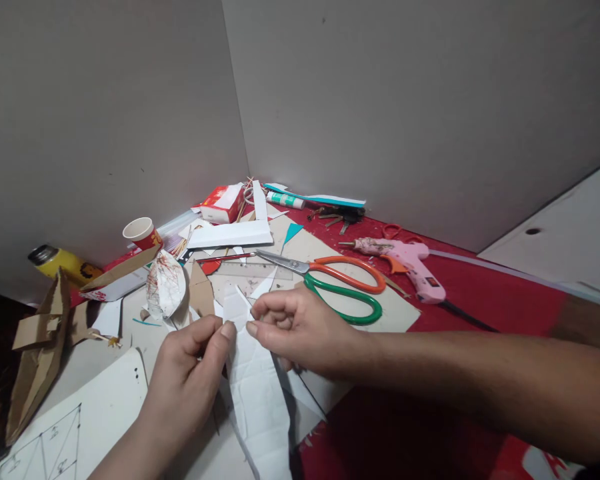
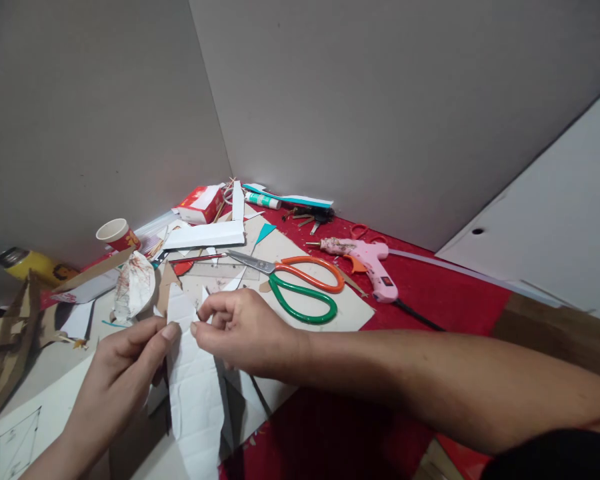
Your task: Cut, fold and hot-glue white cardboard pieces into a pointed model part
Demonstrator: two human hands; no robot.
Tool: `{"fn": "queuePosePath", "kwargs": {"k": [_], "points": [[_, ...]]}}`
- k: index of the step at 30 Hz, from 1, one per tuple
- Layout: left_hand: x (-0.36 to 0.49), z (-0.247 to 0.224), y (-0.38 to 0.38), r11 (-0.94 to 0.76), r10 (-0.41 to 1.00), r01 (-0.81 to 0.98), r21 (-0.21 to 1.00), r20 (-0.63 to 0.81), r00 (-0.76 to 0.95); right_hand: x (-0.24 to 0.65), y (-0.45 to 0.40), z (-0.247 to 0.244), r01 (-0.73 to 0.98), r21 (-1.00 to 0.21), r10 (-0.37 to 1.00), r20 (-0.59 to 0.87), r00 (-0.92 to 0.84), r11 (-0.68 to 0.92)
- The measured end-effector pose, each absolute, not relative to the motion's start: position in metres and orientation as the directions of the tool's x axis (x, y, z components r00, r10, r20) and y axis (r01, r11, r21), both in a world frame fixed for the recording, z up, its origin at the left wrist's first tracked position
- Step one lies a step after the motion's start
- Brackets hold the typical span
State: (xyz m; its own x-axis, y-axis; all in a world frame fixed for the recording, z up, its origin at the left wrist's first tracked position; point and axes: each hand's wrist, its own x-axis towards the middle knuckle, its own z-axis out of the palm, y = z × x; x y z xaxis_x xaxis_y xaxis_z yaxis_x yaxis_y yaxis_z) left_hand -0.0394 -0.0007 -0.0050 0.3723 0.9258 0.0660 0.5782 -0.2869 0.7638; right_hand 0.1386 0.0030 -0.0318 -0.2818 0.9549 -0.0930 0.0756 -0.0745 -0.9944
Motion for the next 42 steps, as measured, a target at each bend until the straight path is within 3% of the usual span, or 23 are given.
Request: {"fn": "queuePosePath", "kwargs": {"k": [4,10,12,16,19,21,26,28,31,33,38,40,42], "points": [[-0.041,-0.001,0.002,-0.338,0.906,0.569,0.749,0.095,0.413,0.141,0.003,-0.022,0.035,-0.987,0.921,-0.160,-0.356,-0.158],[-0.035,-0.019,-0.003,-0.573,0.820,0.668,0.475,0.336,0.464,0.137,0.002,-0.036,0.119,-0.992,0.961,0.005,-0.276,0.040],[-0.035,-0.020,-0.003,-0.509,0.861,0.673,0.537,0.295,0.415,0.137,0.002,-0.036,0.107,-0.994,0.959,-0.031,-0.282,-0.001],[-0.037,-0.009,0.002,-0.205,0.944,0.557,0.805,0.012,0.330,0.141,0.004,-0.023,0.044,-0.986,0.928,-0.166,-0.333,-0.160],[-0.038,-0.002,0.004,-0.190,0.938,0.527,0.828,-0.005,0.346,0.142,0.004,-0.020,0.047,-0.984,0.903,-0.176,-0.392,-0.172],[-0.038,-0.004,0.002,-0.300,0.928,0.565,0.768,0.097,0.361,0.142,0.003,-0.023,0.063,-0.984,0.899,-0.175,-0.401,-0.164],[-0.034,-0.017,-0.004,-0.604,0.796,0.639,0.476,0.405,0.450,0.137,0.002,-0.033,0.128,-0.990,0.942,-0.104,-0.320,-0.066],[-0.034,-0.017,-0.003,-0.545,0.838,0.642,0.539,0.357,0.412,0.137,0.003,-0.033,0.131,-0.990,0.950,-0.082,-0.302,-0.044],[-0.037,-0.009,0.000,-0.261,0.934,0.587,0.767,0.046,0.355,0.140,0.005,-0.030,0.059,-0.993,0.952,-0.114,-0.284,-0.102],[-0.039,-0.004,0.001,-0.144,0.929,0.548,0.824,-0.078,0.362,0.143,0.006,-0.028,0.004,-0.991,0.955,-0.133,-0.264,-0.136],[-0.040,-0.001,0.003,-0.257,0.953,0.574,0.777,0.106,0.282,0.146,0.007,-0.025,0.062,-0.961,0.849,-0.269,-0.455,-0.271],[-0.041,-0.001,0.004,-0.201,0.960,0.571,0.796,0.044,0.277,0.147,0.006,-0.024,0.104,-0.953,0.815,-0.297,-0.498,-0.284],[-0.042,-0.001,0.005,-0.076,0.945,0.555,0.829,-0.117,0.305,0.147,0.005,-0.022,0.097,-0.958,0.824,-0.283,-0.491,-0.271]]}}
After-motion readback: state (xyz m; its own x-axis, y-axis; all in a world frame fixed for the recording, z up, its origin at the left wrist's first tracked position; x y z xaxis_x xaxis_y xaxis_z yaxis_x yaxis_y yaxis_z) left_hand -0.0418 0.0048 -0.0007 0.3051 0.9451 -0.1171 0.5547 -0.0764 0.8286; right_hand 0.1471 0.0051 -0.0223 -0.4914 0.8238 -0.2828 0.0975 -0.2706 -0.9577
